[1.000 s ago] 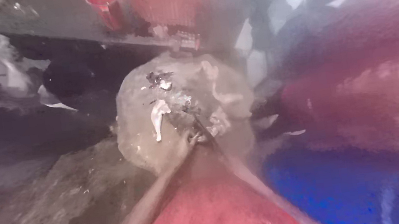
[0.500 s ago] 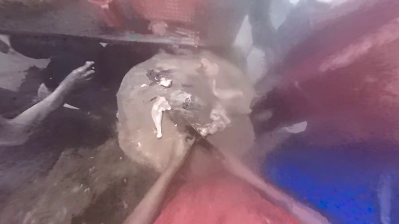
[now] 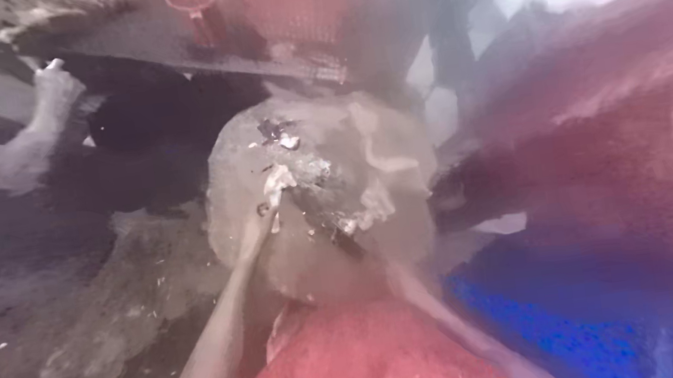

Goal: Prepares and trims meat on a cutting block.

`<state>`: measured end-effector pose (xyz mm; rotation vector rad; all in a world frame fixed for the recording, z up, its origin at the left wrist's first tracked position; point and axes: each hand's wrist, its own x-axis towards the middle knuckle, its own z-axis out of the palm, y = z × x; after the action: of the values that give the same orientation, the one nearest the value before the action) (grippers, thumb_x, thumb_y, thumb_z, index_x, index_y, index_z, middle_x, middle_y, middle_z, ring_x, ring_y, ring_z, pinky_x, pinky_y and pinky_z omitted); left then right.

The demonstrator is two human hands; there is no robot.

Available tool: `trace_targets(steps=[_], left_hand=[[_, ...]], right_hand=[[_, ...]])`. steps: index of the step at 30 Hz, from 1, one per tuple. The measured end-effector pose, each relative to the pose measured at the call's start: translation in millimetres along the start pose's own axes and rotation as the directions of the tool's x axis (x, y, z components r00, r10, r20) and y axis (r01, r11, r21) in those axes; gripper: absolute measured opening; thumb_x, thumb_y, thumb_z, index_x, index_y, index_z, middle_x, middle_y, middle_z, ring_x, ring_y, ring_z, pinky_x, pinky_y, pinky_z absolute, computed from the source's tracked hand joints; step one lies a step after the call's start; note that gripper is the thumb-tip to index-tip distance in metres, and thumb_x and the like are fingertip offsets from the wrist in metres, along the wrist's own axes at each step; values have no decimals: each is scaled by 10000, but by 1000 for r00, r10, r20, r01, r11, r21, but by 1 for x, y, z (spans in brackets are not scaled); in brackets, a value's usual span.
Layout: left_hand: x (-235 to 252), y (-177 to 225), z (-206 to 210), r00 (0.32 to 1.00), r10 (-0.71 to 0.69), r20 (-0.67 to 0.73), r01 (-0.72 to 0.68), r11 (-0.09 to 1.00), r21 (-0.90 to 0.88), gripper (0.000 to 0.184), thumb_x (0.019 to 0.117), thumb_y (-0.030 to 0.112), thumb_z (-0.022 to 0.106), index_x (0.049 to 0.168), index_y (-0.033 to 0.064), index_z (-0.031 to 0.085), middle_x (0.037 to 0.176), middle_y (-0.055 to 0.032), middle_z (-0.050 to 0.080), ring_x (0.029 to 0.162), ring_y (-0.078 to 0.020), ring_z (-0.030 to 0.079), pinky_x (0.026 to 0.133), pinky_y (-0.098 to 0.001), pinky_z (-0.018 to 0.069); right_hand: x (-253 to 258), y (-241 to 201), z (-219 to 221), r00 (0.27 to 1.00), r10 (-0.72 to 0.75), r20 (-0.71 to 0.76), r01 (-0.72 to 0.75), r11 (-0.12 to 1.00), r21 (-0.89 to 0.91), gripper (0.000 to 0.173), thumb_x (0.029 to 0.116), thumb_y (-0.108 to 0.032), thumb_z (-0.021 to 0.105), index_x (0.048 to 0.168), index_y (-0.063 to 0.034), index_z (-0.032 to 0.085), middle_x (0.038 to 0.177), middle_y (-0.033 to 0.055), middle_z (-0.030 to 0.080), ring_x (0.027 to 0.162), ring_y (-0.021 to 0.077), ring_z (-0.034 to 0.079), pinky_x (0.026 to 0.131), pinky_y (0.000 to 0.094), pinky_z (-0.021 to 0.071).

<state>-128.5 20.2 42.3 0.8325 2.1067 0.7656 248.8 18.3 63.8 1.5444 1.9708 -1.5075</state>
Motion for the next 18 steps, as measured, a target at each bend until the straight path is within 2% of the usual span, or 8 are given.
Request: trace_targets(steps=[3, 6, 8, 10, 12, 13, 15, 18], left_hand=[[15, 6, 8, 998, -60, 24, 57, 993, 103, 574, 1010, 348, 639, 1452, 14, 490, 1218, -269, 657, 1086, -425, 662, 956, -620, 511], [33, 10, 20, 998, -66, -14, 67, 958, 278, 548, 1005, 393, 600, 1391, 8, 538, 1107, -259, 687, 984, -427, 686, 853, -650, 536], [39, 18, 22, 996, -90, 25, 82, 972, 222, 527, 1017, 313, 594, 1426, -5, 499, 1157, -275, 667, 1007, -419, 678, 880, -628, 535], [41, 15, 17, 997, -31, 65, 22, 992, 124, 453, 1046, 240, 552, 1412, -24, 513, 1189, -272, 658, 1019, -394, 667, 894, -582, 533], [29, 16, 3, 988, 113, 108, -123, 988, 91, 397, 1079, 241, 507, 1420, 43, 553, 1283, -205, 660, 1124, -320, 670, 983, -520, 537], [17, 21, -7, 984, 119, 133, -132, 986, 99, 407, 1082, 270, 501, 1430, 64, 547, 1294, -191, 656, 1129, -302, 666, 986, -508, 535], [-12, 28, -26, 983, -10, 184, -23, 984, 176, 461, 1060, 309, 545, 1428, 33, 528, 1237, -240, 650, 1053, -350, 666, 931, -574, 526], [-53, 44, -26, 953, -83, 290, 57, 994, 95, 421, 1075, 329, 518, 1360, 22, 561, 1062, -185, 651, 860, -248, 630, 801, -463, 536]], right_hand=[[-10, -3, -2, 999, -36, 34, 38, 996, -83, 453, 1055, -392, 542, 1362, -68, 620, 1253, 160, 687, 1164, 266, 663, 1056, 477, 497], [-11, 4, -13, 976, -129, 176, 143, 987, -70, 431, 1055, -386, 547, 1297, -44, 646, 1178, 175, 695, 1092, 277, 669, 1005, 490, 506], [-3, 14, -18, 950, -159, 270, 166, 986, -1, 488, 1069, -412, 510, 1423, -84, 585, 1315, 155, 665, 1211, 252, 639, 1090, 480, 469], [1, 20, -23, 951, -123, 285, 104, 991, 83, 488, 1077, -428, 476, 1411, -87, 578, 1258, 141, 676, 1140, 223, 657, 1031, 468, 504], [-6, 18, -26, 971, -40, 236, -11, 977, 211, 486, 1088, -412, 448, 1421, -73, 552, 1238, 137, 673, 1102, 198, 660, 997, 435, 524], [-9, 17, -25, 987, -1, 162, -45, 959, 280, 462, 1087, -392, 453, 1400, -69, 559, 1205, 123, 677, 1065, 174, 661, 965, 400, 538], [-9, 16, -24, 996, 86, -18, -74, 934, 350, 439, 1088, -343, 483, 1378, -26, 571, 1183, 160, 681, 1052, 205, 666, 962, 411, 536], [-2, 2, -29, 968, 138, -208, -64, 943, 327, 440, 1093, -322, 471, 1360, 17, 559, 1163, 207, 666, 1042, 256, 655, 958, 454, 520]])
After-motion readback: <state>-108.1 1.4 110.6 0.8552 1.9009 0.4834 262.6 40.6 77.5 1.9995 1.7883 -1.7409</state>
